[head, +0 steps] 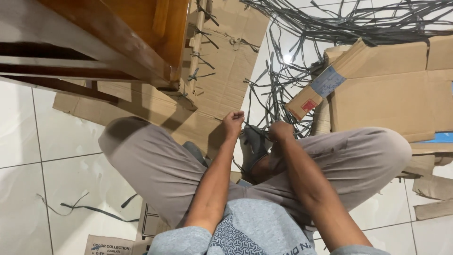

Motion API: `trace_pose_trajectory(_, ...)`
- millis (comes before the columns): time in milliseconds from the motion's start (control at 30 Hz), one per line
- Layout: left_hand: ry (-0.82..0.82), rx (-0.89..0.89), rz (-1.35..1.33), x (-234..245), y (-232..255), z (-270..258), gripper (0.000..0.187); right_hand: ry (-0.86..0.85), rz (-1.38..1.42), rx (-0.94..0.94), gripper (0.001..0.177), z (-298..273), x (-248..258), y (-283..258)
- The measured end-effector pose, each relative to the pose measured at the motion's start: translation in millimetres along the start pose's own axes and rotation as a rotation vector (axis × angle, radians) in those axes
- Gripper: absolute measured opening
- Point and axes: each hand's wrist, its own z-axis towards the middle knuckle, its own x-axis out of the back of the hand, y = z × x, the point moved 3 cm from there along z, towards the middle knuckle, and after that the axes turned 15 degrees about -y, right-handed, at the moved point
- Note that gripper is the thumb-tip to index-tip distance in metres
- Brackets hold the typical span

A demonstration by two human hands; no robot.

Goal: Wrapping the legs of a wooden chair with cardboard and securing them with plastic ties.

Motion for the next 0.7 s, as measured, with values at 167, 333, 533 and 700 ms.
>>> trace_pose_trajectory(167, 0.081, -0.134, -0.215, 5.7, 27.5, 2.2, 0.034, 0.209, 0.682, 0.275, 0.030, -29.8, 47.1, -12.3)
trace_pose_trajectory(333, 0.114, -0.292, -0.503, 24.9, 102.2, -32.1, 0.057, 0.211, 1.113, 0.700, 0.032, -68.9, 73.4, -43.5)
trace_pose_trajectory(533, 0.277, -0.310, -0.624, 50.6, 139.2, -49.4, 0.038, -0.024, 1.401, 1.006, 0.020, -106.3, 93.9, -53.8)
trace_pose_trajectory(700, 0.362, -0.319, -0.708, 62.9, 139.2, -44.1, 0.025, -0.081, 1.359, 1.015, 0.017, -108.4, 108.0, -34.6)
